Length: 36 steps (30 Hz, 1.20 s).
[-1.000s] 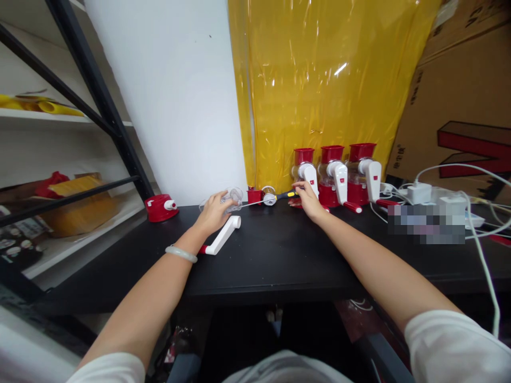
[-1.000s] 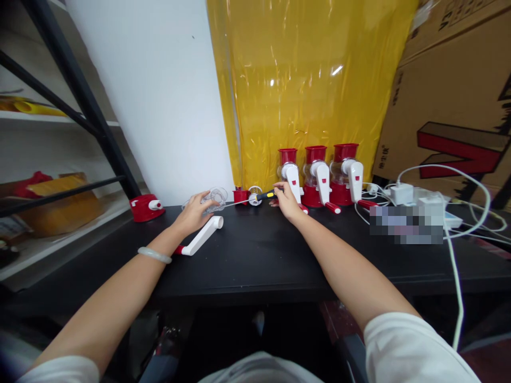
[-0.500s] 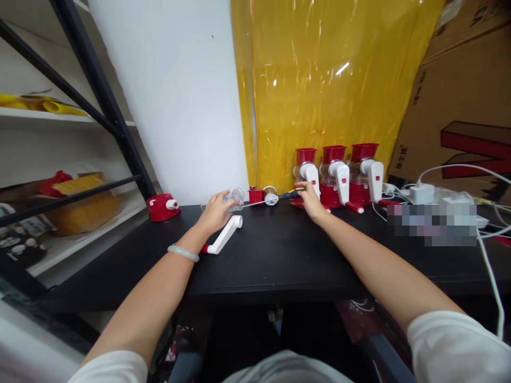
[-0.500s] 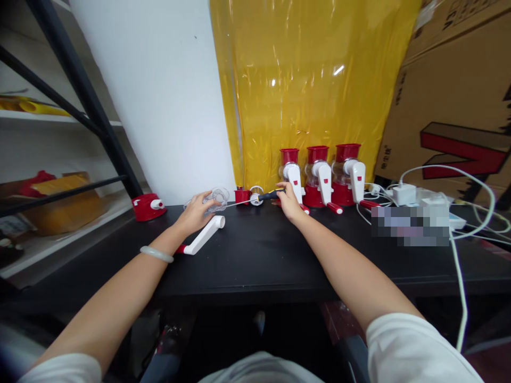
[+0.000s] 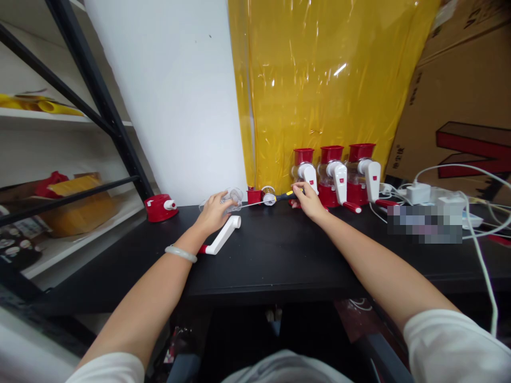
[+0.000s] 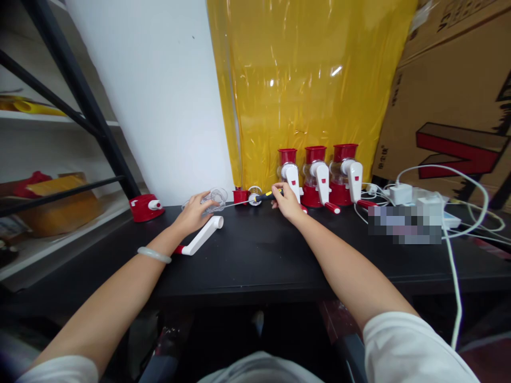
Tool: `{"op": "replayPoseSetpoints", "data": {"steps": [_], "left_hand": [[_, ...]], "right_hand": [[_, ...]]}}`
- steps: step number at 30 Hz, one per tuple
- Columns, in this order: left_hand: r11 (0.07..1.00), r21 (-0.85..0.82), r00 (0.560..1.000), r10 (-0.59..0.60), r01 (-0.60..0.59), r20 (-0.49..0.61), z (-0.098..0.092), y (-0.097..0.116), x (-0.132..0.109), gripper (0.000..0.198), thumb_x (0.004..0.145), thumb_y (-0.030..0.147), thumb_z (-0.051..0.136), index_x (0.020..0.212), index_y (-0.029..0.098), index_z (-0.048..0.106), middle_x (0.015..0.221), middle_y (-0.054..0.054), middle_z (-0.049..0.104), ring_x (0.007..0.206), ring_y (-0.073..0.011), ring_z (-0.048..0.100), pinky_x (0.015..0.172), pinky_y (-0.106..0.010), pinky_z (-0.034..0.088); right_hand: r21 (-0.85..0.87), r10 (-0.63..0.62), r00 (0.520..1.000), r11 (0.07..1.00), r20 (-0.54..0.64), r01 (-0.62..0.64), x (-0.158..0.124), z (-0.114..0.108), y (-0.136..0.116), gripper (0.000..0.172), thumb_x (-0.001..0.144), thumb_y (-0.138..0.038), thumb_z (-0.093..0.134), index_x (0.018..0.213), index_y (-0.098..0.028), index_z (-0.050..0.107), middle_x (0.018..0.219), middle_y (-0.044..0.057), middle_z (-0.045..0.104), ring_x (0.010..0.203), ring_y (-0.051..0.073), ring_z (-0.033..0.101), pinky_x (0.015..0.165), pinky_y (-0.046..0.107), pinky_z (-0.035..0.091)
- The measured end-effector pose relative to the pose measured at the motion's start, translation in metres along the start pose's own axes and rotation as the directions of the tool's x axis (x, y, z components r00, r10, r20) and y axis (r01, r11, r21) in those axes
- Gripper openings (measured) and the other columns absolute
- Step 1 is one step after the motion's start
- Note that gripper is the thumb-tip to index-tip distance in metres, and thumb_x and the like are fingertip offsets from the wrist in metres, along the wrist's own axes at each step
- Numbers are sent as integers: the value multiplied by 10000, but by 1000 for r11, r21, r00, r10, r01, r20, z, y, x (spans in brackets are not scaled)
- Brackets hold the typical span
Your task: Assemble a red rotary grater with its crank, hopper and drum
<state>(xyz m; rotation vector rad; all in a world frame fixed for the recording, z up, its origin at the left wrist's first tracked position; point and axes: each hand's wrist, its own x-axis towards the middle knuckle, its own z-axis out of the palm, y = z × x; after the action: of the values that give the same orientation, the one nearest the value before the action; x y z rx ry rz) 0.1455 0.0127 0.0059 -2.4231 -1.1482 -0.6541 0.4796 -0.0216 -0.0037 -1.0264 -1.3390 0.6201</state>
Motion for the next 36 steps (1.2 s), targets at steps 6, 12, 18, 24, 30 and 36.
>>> {"op": "replayPoseSetpoints", "data": {"steps": [6, 12, 18, 24, 30, 36], "left_hand": [[1000, -10, 1000, 22, -22, -19, 1, -1, 1, 361, 841, 214, 606, 1186, 319, 623, 1464, -82, 396, 1349, -305, 365, 1086, -513, 373], [1000, -4, 1000, 17, -17, 7, 2, -2, 0, 382, 834, 205, 608, 1198, 320, 617, 1459, -86, 401, 1344, -311, 372, 1075, -522, 381], [1000, 8, 1000, 7, -7, 12, 1, 0, 0, 386, 828, 207, 613, 1195, 326, 617, 1458, -86, 409, 1358, -318, 364, 1068, -515, 393], [1000, 5, 1000, 17, -17, 10, 1, -1, 0, 372, 830, 207, 611, 1184, 324, 617, 1456, -87, 407, 1351, -316, 368, 1078, -520, 376], [1000, 11, 1000, 17, -17, 0, 1, -2, 0, 368, 834, 207, 606, 1185, 319, 616, 1459, -94, 398, 1358, -319, 358, 1078, -517, 375], [1000, 28, 1000, -4, 4, 23, -1, 1, 0, 365, 835, 207, 608, 1181, 321, 619, 1461, -88, 406, 1349, -319, 366, 1075, -534, 371]], "right_hand": [[75, 5, 1000, 997, -23, -3, 0, 1, -1, 383, 823, -543, 541, 1037, -239, 451, 706, -52, 574, 495, 101, 578, 486, 244, 505], [-49, -9, 1000, 999, 19, 10, -2, 0, -2, 415, 840, -579, 518, 1042, -218, 488, 577, -70, 511, 392, 95, 495, 389, 217, 406], [73, 3, 1000, 997, -20, -1, -1, 2, 1, 417, 787, -537, 530, 1069, -245, 434, 844, -13, 568, 527, 106, 585, 461, 250, 488], [-35, -21, 1000, 999, 6, 21, 1, 0, 5, 354, 826, -531, 511, 1035, -253, 440, 720, -38, 532, 485, 114, 535, 489, 277, 499], [82, 31, 999, 996, -20, -29, 2, 2, 4, 264, 841, -434, 487, 1035, -264, 429, 829, -28, 547, 505, 105, 558, 520, 304, 543], [5, 5, 999, 1000, 49, -5, 2, 1, 7, 357, 834, -464, 520, 1093, -240, 417, 714, -59, 541, 443, 88, 534, 447, 242, 491]]}}
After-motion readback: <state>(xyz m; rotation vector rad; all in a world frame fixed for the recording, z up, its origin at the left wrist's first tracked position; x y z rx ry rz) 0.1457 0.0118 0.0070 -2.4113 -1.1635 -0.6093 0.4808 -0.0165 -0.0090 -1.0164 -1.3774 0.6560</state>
